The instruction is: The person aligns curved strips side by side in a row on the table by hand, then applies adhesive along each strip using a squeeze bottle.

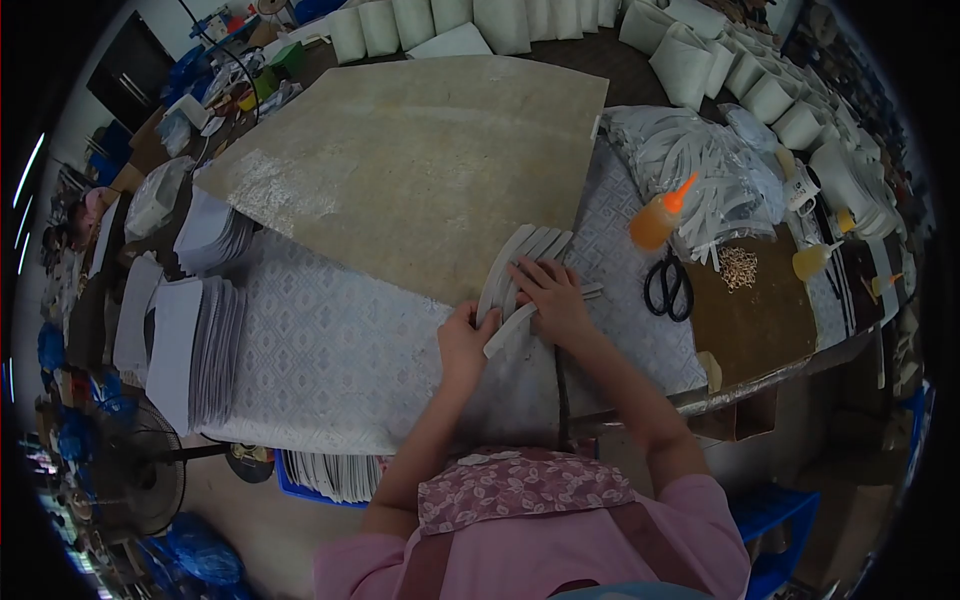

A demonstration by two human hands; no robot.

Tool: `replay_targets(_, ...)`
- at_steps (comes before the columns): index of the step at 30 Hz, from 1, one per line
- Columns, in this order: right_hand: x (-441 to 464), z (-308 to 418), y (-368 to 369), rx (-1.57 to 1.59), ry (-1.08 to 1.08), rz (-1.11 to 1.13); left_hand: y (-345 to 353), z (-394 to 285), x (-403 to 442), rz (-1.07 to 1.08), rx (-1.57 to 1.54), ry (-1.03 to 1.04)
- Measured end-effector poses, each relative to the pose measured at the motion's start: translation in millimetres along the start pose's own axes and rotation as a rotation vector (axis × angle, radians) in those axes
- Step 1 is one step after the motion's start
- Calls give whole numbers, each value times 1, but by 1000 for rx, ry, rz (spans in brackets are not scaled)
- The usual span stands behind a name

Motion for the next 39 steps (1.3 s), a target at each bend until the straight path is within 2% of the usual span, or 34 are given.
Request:
replay_targets(6,1,2,0,-26,12,2,2,14,2,45,-82,-11)
replay_targets(9,6,11,-7,-135,-53,-90,-5,12,3,57,-111,20)
replay_targets(12,20,6,10,223,-10,79,-13,9,3,16,-23,105)
replay_targets(13,20,6,10,232,16,59,-14,7,4,-5,20,136)
replay_targets(16,20,12,3,259,44,-13,-12,5,8,40,-108,-22)
replay_targets(19,15,15,0,275,5,-79,-11,4,10,44,-162,-46)
replay_targets(25,16,12,2,247,-4,-65,-9,10,14,53,-147,-67)
replay_targets(28,16,13,1,246,-1,-55,-12,7,16,63,-45,1)
replay_targets(37,15,12,4,239,-7,-46,-18,21,14,100,-65,-95)
replay_targets(39,16,14,3,235,-6,-45,-23,13,14,113,55,-68)
Point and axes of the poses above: each hand's wrist, its own x-axis towards the middle knuckle, its own y-axis out of the palm, z = x × y, the point moved 7 cm from there along x, towards the middle knuckle, and after that the axes turned 9 degrees about y, right-handed, at the moved point
